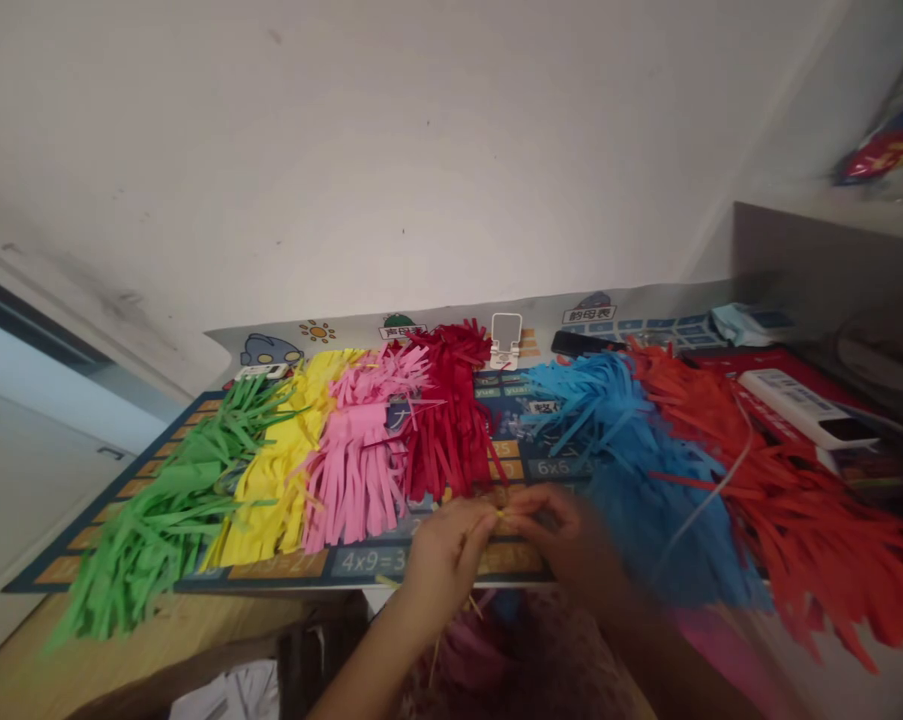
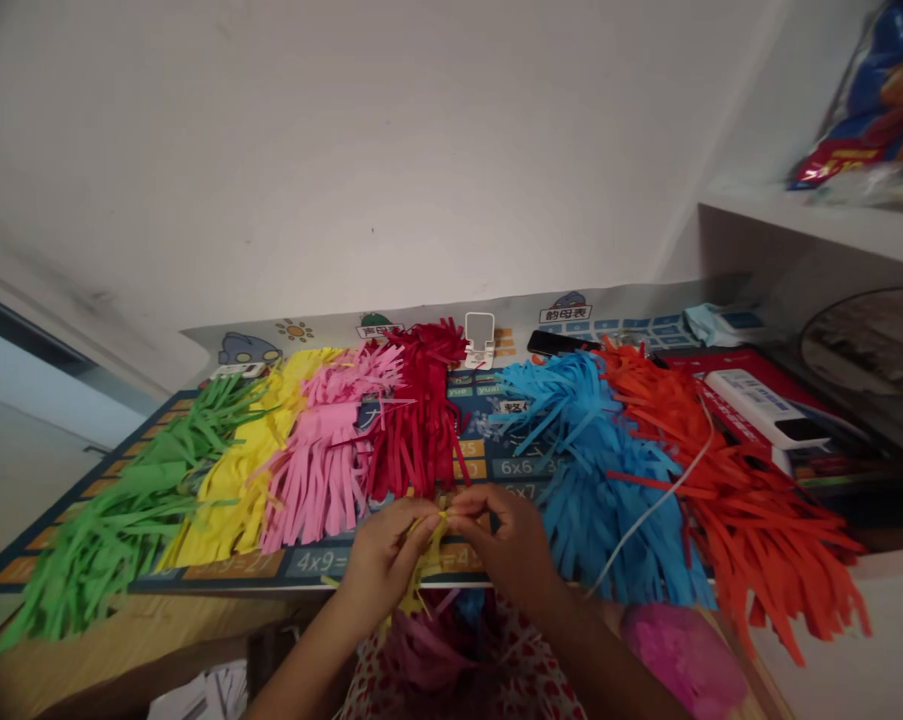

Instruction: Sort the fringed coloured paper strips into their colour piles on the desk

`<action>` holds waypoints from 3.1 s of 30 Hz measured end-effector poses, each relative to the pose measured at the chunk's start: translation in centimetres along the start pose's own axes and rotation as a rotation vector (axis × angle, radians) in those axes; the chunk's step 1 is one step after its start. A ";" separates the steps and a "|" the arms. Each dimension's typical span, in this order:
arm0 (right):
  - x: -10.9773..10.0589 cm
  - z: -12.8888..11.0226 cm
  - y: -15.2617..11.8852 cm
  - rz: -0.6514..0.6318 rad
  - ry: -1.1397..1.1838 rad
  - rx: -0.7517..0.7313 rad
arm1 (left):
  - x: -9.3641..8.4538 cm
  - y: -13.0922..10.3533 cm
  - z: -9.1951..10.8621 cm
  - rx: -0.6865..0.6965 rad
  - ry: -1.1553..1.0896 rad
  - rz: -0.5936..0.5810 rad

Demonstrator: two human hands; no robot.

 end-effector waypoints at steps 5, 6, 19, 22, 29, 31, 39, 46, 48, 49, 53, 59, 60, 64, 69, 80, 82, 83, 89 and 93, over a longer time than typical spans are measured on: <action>-0.2 -1.5 -0.3 -0.030 -0.138 -0.170 | 0.8 0.0 0.7 0.040 0.061 -0.163; -0.2 -1.7 -0.3 -0.045 -0.166 -0.188 | 0.8 0.0 0.7 0.018 0.053 -0.178; 1.2 -0.9 0.5 -0.194 -0.097 -0.132 | 0.8 0.2 -0.8 -0.062 -0.037 -0.191; 1.4 -1.6 0.7 -0.200 -0.166 -0.198 | -0.1 0.7 0.2 0.033 -0.049 -0.107; 1.0 -1.0 1.1 -0.127 -0.134 -0.139 | -0.7 1.3 -1.0 -0.003 -0.187 -0.021; 1.2 0.1 1.3 -0.122 -0.042 -0.053 | -0.7 1.3 -2.9 -0.154 -0.328 0.005; 2.7 -1.0 1.8 -0.115 -0.012 -0.127 | 0.2 1.2 -4.9 -0.390 -0.641 0.040; 1.8 -0.8 1.9 0.045 -0.102 -0.125 | -1.4 2.0 -1.9 -0.007 -0.269 0.088; 1.9 -1.1 1.5 0.067 -0.159 -0.165 | -1.0 2.3 -1.4 0.037 -0.207 0.054; 2.1 -1.4 1.4 0.047 -0.195 -0.193 | -0.8 2.4 -1.3 0.052 -0.174 0.036; -0.8 -1.4 3.5 -0.066 -0.438 -0.232 | -0.4 3.1 -1.7 0.123 -0.060 -0.012; -25.7 2.1 7.9 0.446 -0.835 0.199 | -0.3 3.7 -2.7 0.195 -0.071 -0.084; -28.7 3.0 8.2 0.477 -0.857 0.252 | -0.5 3.9 -2.6 0.193 -0.072 -0.059; -34.0 7.2 8.9 0.494 -0.859 0.413 | -0.1 4.5 -1.1 0.172 -0.086 -0.018; -33.9 10.1 9.7 0.527 -0.742 0.491 | 1.1 4.4 -0.7 0.144 -0.077 -0.065; -25.4 4.1 5.9 0.564 -0.283 0.352 | 2.0 2.4 -6.1 -0.507 -0.522 -0.023; -16.7 2.9 4.7 0.262 -0.119 0.289 | 3.9 2.0 -6.2 -0.645 -0.785 -0.050; -12.5 2.4 3.8 0.121 -0.057 0.283 | 4.8 1.7 -6.2 -0.707 -0.886 -0.069; 1.7 1.5 0.3 -0.242 0.169 0.350 | 5.2 0.2 -6.6 -0.773 -1.068 -0.036; 3.1 1.6 0.9 -0.266 0.191 0.344 | 4.3 -0.4 -6.6 -0.763 -1.053 -0.044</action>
Point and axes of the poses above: each hand's wrist, its own y-axis towards the middle knuckle, its own x-axis out of the palm, z = x × y, the point moved 10 cm from there along y, towards the middle knuckle, and after that the axes turned 2 degrees about -x, right-handed, at the moved point
